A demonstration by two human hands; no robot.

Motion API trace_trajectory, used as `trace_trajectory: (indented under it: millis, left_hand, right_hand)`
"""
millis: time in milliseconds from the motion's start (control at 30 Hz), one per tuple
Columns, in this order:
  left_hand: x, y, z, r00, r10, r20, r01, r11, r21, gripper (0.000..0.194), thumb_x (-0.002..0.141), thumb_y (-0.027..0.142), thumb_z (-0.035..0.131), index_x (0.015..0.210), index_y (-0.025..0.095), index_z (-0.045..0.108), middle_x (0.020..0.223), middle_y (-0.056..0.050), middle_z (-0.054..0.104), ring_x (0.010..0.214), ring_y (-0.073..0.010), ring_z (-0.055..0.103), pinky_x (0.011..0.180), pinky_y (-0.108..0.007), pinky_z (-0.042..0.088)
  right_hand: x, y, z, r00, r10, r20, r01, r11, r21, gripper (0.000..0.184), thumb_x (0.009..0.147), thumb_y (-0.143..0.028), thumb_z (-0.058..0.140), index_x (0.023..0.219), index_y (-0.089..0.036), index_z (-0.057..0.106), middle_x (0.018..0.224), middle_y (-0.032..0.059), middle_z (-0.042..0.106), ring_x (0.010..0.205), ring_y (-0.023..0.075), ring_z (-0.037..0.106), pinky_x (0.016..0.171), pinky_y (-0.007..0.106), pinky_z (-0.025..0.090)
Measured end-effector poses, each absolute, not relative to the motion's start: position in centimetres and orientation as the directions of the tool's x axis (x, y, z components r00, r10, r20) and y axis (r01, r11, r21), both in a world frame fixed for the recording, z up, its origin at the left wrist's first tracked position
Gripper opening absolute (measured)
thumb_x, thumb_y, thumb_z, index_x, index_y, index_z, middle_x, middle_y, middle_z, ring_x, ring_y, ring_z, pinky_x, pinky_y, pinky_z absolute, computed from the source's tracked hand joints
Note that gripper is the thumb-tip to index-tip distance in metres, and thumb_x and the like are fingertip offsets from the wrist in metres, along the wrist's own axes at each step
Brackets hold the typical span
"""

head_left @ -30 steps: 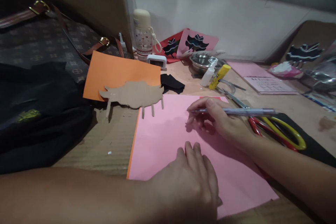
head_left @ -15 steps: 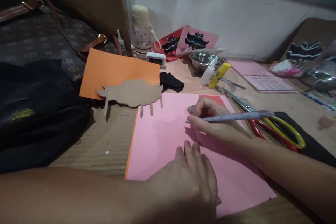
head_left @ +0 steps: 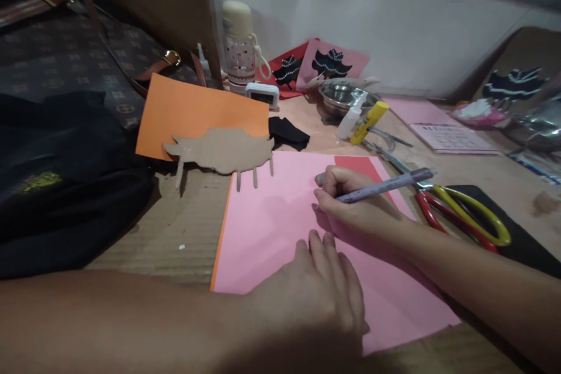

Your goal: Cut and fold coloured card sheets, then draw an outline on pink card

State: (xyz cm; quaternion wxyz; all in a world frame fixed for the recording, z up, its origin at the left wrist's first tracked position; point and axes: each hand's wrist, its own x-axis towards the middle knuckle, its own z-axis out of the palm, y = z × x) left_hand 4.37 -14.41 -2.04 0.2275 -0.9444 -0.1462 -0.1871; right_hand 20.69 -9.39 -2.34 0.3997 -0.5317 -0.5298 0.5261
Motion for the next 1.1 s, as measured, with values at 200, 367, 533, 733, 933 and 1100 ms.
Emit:
trace_trajectory:
  millis: [200,367,533,733,933,1100]
  left_hand:
    - [4.5,-14.4,-2.0,0.884,0.188,0.427,0.365,-0.849,-0.382,0.048,0.101,0.032,0.036,0.104,-0.001,0.07,0.098,-0.024,0.074,0.086,-0.0328,0.075,0.065,-0.038,0.063]
    - [4.5,-14.4,-2.0,0.882,0.19,0.431,0.369,-0.849,-0.379,0.047,0.101,0.031,0.036,0.105,-0.001,0.07,0.099,-0.024,0.074,0.087,-0.0328,0.075,0.066,-0.038,0.063]
    - [4.3,-14.4,-1.9,0.89,0.19,0.414,0.359,-0.853,-0.38,0.046,0.101,0.031,0.037,0.105,0.0,0.07,0.098,-0.023,0.074,0.087,-0.033,0.074,0.065,-0.038,0.063]
    - [4.4,-14.6,-1.9,0.888,0.198,0.415,0.364,-0.855,-0.371,0.046,0.101,0.031,0.036,0.106,-0.001,0.07,0.099,-0.023,0.074,0.088,-0.0334,0.074,0.066,-0.039,0.062]
    - [4.3,-14.6,-1.9,0.89,0.196,0.412,0.361,-0.855,-0.373,0.044,0.1,0.029,0.038,0.106,-0.002,0.069,0.099,-0.024,0.074,0.088,-0.0339,0.074,0.066,-0.039,0.062]
    - [4.3,-14.5,-2.1,0.887,0.196,0.418,0.364,-0.852,-0.375,0.045,0.101,0.029,0.037,0.107,-0.002,0.069,0.097,-0.024,0.074,0.086,-0.0337,0.074,0.065,-0.039,0.062]
  right_hand:
    - [20.7,-9.4,-2.3,-0.113,0.987,-0.111,0.19,-0.088,-0.978,0.027,0.086,-0.024,0.061,0.071,-0.022,0.039,0.067,-0.005,0.045,0.05,0.008,0.037,0.043,0.023,0.028]
    - [20.8,-9.3,-2.3,-0.117,0.986,-0.118,0.207,-0.092,-0.974,0.028,0.087,-0.026,0.062,0.071,-0.022,0.039,0.068,-0.005,0.044,0.052,0.0088,0.038,0.044,0.024,0.028]
    - [20.8,-9.4,-2.4,-0.122,0.985,-0.121,0.219,-0.092,-0.971,0.029,0.088,-0.027,0.063,0.072,-0.022,0.039,0.069,-0.0053,0.042,0.054,0.009,0.036,0.046,0.024,0.028]
    - [20.8,-9.3,-2.2,-0.13,0.985,-0.11,0.259,-0.074,-0.963,0.031,0.087,-0.027,0.066,0.071,-0.022,0.04,0.065,-0.0065,0.038,0.053,0.0091,0.032,0.047,0.024,0.029]
    - [20.5,-9.4,-1.6,-0.176,0.973,-0.152,0.183,-0.12,-0.976,0.032,0.088,-0.028,0.066,0.072,-0.021,0.04,0.065,-0.0073,0.039,0.051,0.0073,0.035,0.046,0.023,0.03]
    - [20.4,-9.7,-1.3,-0.181,0.966,-0.186,0.171,-0.155,-0.973,0.032,0.087,-0.027,0.068,0.072,-0.021,0.041,0.065,-0.0074,0.041,0.05,0.0061,0.037,0.043,0.021,0.028]
